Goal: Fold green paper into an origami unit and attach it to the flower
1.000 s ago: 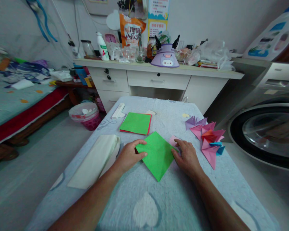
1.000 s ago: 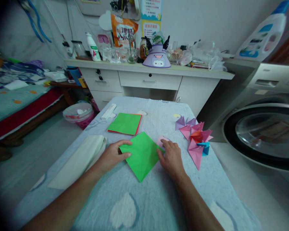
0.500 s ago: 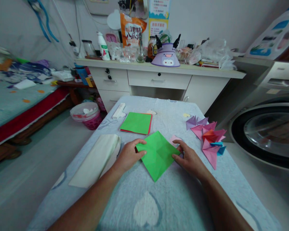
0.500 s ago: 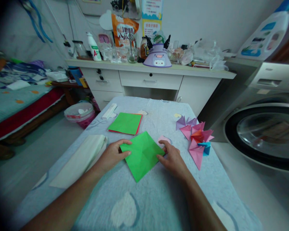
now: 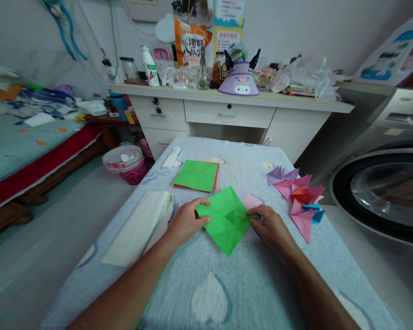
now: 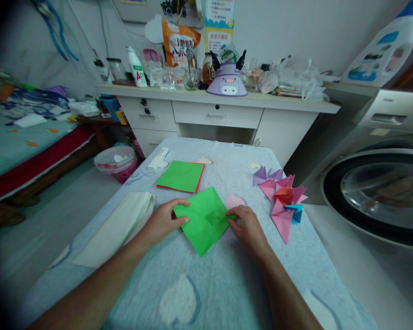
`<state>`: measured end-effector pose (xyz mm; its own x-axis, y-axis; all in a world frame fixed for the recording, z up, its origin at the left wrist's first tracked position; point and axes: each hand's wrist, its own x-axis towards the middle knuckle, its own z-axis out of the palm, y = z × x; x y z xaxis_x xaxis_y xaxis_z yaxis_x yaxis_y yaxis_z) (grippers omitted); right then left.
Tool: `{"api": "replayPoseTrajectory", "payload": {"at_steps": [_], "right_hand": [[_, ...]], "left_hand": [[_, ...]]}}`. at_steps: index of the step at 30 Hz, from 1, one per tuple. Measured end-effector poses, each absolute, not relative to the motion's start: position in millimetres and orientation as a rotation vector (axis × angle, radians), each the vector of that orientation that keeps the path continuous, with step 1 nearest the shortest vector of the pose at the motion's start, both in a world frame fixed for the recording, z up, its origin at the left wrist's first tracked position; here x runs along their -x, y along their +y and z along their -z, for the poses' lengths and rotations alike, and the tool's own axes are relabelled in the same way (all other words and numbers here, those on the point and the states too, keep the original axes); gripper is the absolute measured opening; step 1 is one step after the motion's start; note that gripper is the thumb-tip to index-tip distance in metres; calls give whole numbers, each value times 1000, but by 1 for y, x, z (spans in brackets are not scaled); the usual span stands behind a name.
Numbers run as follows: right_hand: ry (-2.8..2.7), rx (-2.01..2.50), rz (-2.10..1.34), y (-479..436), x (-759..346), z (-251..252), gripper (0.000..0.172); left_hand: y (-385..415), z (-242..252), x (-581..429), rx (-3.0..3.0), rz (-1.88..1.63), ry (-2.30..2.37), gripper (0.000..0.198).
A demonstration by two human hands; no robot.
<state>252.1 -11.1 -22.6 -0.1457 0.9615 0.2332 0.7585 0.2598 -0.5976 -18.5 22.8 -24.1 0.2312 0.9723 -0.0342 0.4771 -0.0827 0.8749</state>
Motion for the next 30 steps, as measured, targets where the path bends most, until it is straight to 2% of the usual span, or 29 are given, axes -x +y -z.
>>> {"api": "replayPoseTrajectory", "payload": {"at_steps": [9,20,30], "right_hand": [[-1878,1358,-326,-14,-243,21,9],[-1875,1260,-475,-22,-221,23,12],[-1883,1187,-353,-20,-219,20,11]], "left_hand": [[23,23,19,-1738,-807,1373,31],[17,17,12,-1755,-898,1269,51],[12,8,9,-1967,-898,1368,24]]}}
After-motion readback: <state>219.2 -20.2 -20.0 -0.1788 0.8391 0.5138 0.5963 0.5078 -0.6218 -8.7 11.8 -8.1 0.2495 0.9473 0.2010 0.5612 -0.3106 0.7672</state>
